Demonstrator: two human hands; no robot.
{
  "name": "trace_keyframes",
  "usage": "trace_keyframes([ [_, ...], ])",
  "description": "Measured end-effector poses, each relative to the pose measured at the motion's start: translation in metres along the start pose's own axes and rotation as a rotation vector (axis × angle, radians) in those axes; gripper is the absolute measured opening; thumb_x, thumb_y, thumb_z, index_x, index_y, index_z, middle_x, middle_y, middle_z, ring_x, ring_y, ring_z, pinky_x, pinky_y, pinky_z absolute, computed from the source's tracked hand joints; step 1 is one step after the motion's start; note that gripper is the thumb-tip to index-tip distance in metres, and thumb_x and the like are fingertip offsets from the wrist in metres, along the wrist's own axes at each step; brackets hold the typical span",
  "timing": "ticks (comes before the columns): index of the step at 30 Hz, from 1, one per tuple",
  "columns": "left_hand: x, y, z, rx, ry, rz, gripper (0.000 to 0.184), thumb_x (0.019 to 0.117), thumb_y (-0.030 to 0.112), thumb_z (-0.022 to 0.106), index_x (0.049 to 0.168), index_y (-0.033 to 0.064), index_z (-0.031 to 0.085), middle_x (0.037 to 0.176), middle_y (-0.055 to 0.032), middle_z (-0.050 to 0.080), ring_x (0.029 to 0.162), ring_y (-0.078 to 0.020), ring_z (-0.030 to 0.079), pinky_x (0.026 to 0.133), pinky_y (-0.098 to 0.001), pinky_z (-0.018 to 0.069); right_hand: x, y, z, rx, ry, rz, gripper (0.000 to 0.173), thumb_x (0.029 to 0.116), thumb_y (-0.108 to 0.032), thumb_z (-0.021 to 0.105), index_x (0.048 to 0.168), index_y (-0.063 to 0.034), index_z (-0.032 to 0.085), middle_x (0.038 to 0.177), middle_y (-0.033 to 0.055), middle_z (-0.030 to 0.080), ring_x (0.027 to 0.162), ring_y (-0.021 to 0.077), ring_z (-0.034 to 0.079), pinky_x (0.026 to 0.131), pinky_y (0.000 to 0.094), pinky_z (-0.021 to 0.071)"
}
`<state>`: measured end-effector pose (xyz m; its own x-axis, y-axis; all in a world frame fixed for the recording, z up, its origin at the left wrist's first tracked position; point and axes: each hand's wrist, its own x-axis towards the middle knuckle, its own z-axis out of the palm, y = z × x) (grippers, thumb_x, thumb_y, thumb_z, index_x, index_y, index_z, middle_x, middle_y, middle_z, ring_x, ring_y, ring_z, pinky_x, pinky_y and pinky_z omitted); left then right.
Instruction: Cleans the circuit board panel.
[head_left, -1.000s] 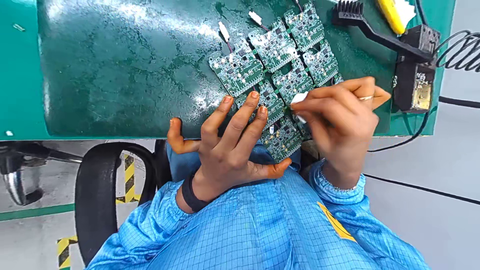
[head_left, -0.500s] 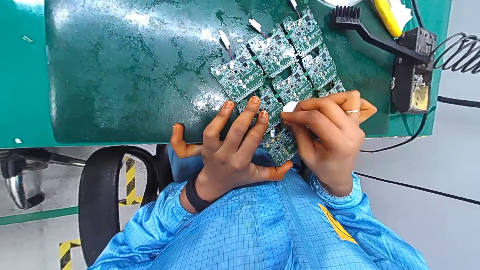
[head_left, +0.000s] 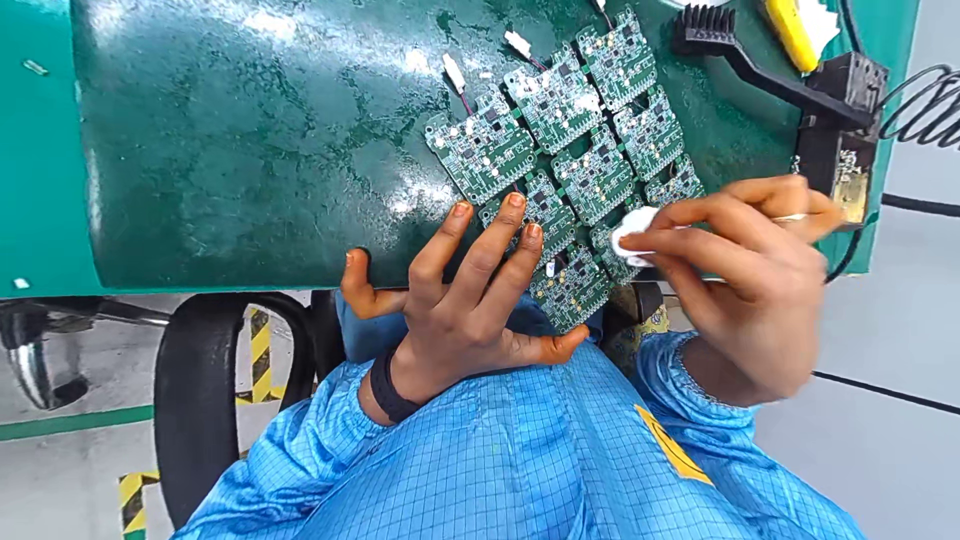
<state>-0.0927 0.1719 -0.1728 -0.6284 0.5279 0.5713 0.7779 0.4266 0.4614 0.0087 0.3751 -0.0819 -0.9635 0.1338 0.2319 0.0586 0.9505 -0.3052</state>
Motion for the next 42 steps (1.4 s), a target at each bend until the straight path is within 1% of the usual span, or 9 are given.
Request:
trace_keyframes([
  [20,0.0,-0.002,0.0,0.008,0.003,0.009,0.086,0.0785,0.09,0.042,0.125,0.0221,0.063,0.144,0.0016,0.053,0.147,-0.0168,0.028,0.116,-0.054,-0.0037,0.018,0.0,0.012,-0.002,0.103,-0.018,0.013,0.0981,-0.019,0.067,0.091,-0.0142,0.077,0.09,0.0046,0.071,0.099,0.0245,0.058,0.093,0.05,0.0292],
  [22,0.0,-0.002,0.001,0.014,0.016,0.013,0.086,0.077,0.091,0.041,0.125,0.0226,0.062,0.143,0.0023,0.054,0.147,-0.0157,0.029,0.116,-0.0537,-0.004,0.009,0.018,-0.003,0.05,0.156,0.019,0.012,0.0975,-0.018,0.068,0.094,-0.0116,0.078,0.094,0.0039,0.072,0.102,0.0211,0.058,0.096,0.0448,0.031],
  [24,0.0,-0.004,0.002,0.009,0.017,0.029,0.089,0.0766,0.092,0.041,0.127,0.0214,0.061,0.146,0.0009,0.051,0.148,-0.0167,0.028,0.117,-0.0544,-0.0045,-0.003,0.032,-0.014,0.265,0.299,0.054,0.008,0.0984,-0.023,0.068,0.099,-0.021,0.076,0.099,-0.0112,0.069,0.106,0.0035,0.06,0.101,0.0286,0.041],
  [29,-0.002,-0.007,0.002,0.003,0.016,0.056,0.095,0.0736,0.094,0.043,0.132,0.021,0.059,0.146,0.0004,0.05,0.146,-0.0165,0.029,0.119,-0.0507,-0.0001,-0.033,0.045,-0.018,0.992,0.749,0.104,0.024,0.0882,-0.016,0.079,0.105,-0.0165,0.062,0.098,0.0009,0.066,0.099,0.0202,0.068,0.093,0.0402,0.0586],
  [31,-0.002,-0.007,0.002,0.005,0.011,0.054,0.095,0.0738,0.094,0.043,0.133,0.0214,0.057,0.147,0.0009,0.049,0.147,-0.0161,0.029,0.119,-0.051,0.0009,-0.041,0.042,-0.018,1.158,0.807,0.136,0.027,0.0892,-0.011,0.075,0.113,-0.0154,0.063,0.103,0.0035,0.07,0.089,0.0167,0.071,0.081,0.0317,0.0619],
  [33,-0.002,-0.007,0.002,0.018,0.013,0.057,0.096,0.073,0.095,0.042,0.133,0.022,0.057,0.146,0.0013,0.05,0.146,-0.0163,0.029,0.118,-0.0535,-0.0005,-0.044,0.041,-0.018,1.258,0.827,0.127,0.018,0.0907,-0.008,0.073,0.104,-0.0107,0.061,0.097,0.006,0.068,0.068,0.0106,0.067,0.058,0.0206,0.0577],
  [35,-0.002,-0.008,0.002,0.023,0.018,0.057,0.096,0.0723,0.096,0.041,0.132,0.0226,0.058,0.143,0.0016,0.051,0.144,-0.0161,0.031,0.118,-0.0515,0.0,-0.045,0.041,-0.018,1.171,0.804,0.161,0.014,0.0904,-0.01,0.075,0.093,-0.0118,0.062,0.093,0.0029,0.067,0.061,0.0058,0.061,0.051,0.0165,0.0523],
  [39,-0.002,-0.008,0.003,0.005,0.016,0.065,0.095,0.0738,0.095,0.041,0.131,0.021,0.058,0.142,0.0003,0.05,0.143,-0.0157,0.031,0.118,-0.0481,0.0004,-0.042,0.042,-0.017,0.898,0.68,0.235,0.017,0.0905,-0.029,0.078,0.104,-0.0188,0.074,0.107,-0.0067,0.069,0.084,0.0035,0.066,0.068,0.0173,0.0554],
  [42,-0.002,-0.009,0.003,0.008,0.022,0.07,0.095,0.0738,0.095,0.041,0.131,0.0207,0.059,0.142,0.0002,0.051,0.143,-0.0157,0.031,0.118,-0.0499,-0.0005,-0.04,0.039,-0.015,0.732,0.647,0.245,0.03,0.0912,-0.019,0.077,0.12,-0.0166,0.072,0.125,-0.0051,0.067,0.106,0.0085,0.067,0.088,0.025,0.0583],
])
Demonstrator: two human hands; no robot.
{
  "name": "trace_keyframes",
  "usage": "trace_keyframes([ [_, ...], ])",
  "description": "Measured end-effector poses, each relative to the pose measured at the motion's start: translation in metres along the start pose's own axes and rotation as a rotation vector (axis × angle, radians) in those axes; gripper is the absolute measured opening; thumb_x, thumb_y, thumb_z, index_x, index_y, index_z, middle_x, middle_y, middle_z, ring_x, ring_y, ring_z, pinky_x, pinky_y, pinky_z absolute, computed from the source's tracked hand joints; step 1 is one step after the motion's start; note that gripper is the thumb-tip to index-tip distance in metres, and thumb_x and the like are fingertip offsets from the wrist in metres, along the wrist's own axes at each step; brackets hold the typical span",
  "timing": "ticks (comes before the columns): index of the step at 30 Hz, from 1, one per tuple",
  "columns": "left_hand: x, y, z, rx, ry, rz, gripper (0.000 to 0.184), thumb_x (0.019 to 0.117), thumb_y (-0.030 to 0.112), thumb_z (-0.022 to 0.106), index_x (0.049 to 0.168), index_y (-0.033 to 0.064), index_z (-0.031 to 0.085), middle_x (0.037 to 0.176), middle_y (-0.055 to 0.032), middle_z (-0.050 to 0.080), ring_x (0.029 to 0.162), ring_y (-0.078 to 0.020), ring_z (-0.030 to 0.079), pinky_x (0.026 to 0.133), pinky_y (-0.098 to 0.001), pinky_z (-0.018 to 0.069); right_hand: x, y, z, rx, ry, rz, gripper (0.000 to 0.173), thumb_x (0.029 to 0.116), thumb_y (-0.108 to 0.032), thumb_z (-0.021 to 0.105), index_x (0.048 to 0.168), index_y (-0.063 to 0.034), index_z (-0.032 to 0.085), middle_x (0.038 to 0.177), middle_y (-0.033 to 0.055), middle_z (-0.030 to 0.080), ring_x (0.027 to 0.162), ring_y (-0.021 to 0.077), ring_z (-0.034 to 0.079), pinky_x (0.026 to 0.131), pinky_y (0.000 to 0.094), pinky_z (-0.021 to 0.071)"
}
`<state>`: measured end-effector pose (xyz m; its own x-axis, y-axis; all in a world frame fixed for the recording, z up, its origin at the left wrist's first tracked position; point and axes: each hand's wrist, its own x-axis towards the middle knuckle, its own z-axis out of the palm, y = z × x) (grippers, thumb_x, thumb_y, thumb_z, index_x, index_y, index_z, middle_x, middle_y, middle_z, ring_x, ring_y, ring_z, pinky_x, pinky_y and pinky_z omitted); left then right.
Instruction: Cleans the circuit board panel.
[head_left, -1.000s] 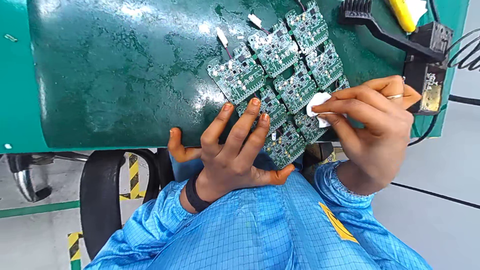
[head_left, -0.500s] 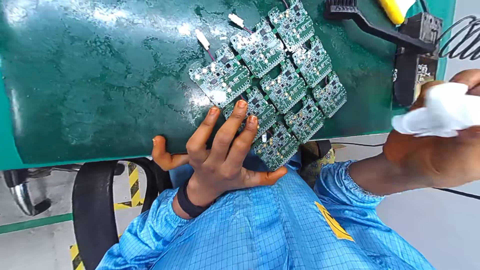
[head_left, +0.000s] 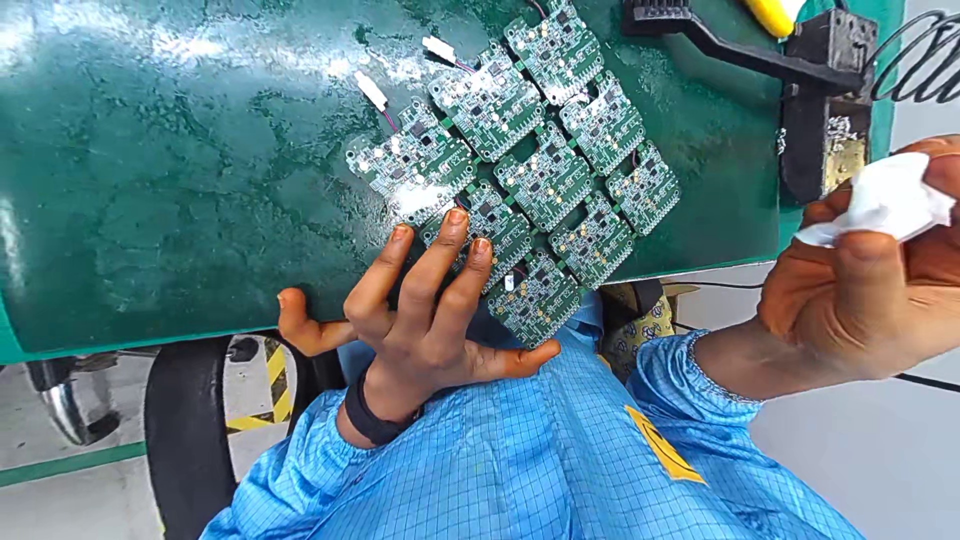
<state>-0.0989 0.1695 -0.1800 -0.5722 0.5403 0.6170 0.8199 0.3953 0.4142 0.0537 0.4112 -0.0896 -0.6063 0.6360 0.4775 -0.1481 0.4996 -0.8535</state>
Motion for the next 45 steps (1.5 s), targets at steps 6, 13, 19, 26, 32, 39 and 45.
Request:
trace_keyframes([
  [6,0.0,0.0,0.0,0.005,-0.001,0.0,0.095,0.0742,0.095,0.041,0.131,0.0211,0.058,0.143,0.0008,0.05,0.144,-0.0152,0.03,0.118,-0.0492,-0.0012,-0.007,0.003,0.023,-0.427,-0.194,-0.179,0.016,0.0984,-0.01,0.067,0.112,-0.0148,0.074,0.112,-0.0071,0.067,0.106,0.0016,0.064,0.09,0.0191,0.0544],
  [13,-0.001,0.001,-0.001,0.015,-0.01,-0.009,0.094,0.0738,0.095,0.041,0.13,0.0216,0.059,0.142,0.0008,0.051,0.144,-0.0149,0.03,0.117,-0.0517,-0.0008,0.008,0.011,0.023,-0.827,-0.399,-0.224,0.015,0.0995,-0.019,0.066,0.1,-0.0086,0.078,0.097,0.0105,0.07,0.104,0.0304,0.056,0.093,0.0474,0.0332],
  [19,0.0,0.002,-0.001,0.013,-0.002,-0.019,0.092,0.074,0.095,0.04,0.125,0.0216,0.059,0.139,0.001,0.052,0.142,-0.014,0.032,0.117,-0.0512,-0.0018,-0.01,-0.005,0.049,-0.723,-0.495,-0.3,0.012,0.102,-0.015,0.062,0.098,-0.0167,0.074,0.098,0.0023,0.067,0.106,0.0201,0.054,0.094,0.0404,0.0306],
  [26,0.001,0.003,-0.002,0.013,0.018,-0.029,0.087,0.0725,0.095,0.043,0.119,0.0236,0.061,0.133,0.0028,0.055,0.138,-0.0143,0.036,0.116,-0.0522,0.0013,-0.001,0.004,0.034,-0.719,-0.487,-0.306,0.014,0.1015,-0.018,0.062,0.095,-0.0153,0.074,0.096,0.002,0.072,0.104,0.0214,0.057,0.097,0.0439,0.0314],
  [32,0.0,0.003,-0.002,-0.013,0.011,-0.033,0.086,0.072,0.093,0.046,0.12,0.023,0.061,0.134,0.0021,0.054,0.138,-0.015,0.035,0.116,-0.0523,0.0012,0.004,0.012,0.016,-0.735,-0.485,-0.284,0.016,0.1008,-0.02,0.062,0.094,-0.0129,0.074,0.094,0.0045,0.07,0.105,0.024,0.056,0.096,0.0465,0.0299],
  [39,0.001,0.004,-0.003,0.005,0.004,-0.04,0.085,0.0727,0.093,0.045,0.12,0.0239,0.061,0.132,0.0033,0.055,0.136,-0.015,0.037,0.115,-0.0529,0.0009,0.008,0.008,0.055,-0.734,-0.436,-0.306,0.015,0.0998,-0.018,0.063,0.095,-0.0141,0.076,0.095,0.0046,0.072,0.105,0.0252,0.057,0.093,0.0473,0.0304],
  [45,0.001,0.005,-0.003,-0.004,0.01,-0.048,0.087,0.0723,0.094,0.044,0.12,0.0238,0.062,0.131,0.0033,0.055,0.136,-0.0136,0.037,0.116,-0.0513,0.0001,0.015,0.002,0.067,-0.698,-0.482,-0.277,0.014,0.0984,-0.015,0.064,0.094,-0.0127,0.077,0.092,0.0054,0.071,0.1,0.0263,0.057,0.09,0.0481,0.0313],
])
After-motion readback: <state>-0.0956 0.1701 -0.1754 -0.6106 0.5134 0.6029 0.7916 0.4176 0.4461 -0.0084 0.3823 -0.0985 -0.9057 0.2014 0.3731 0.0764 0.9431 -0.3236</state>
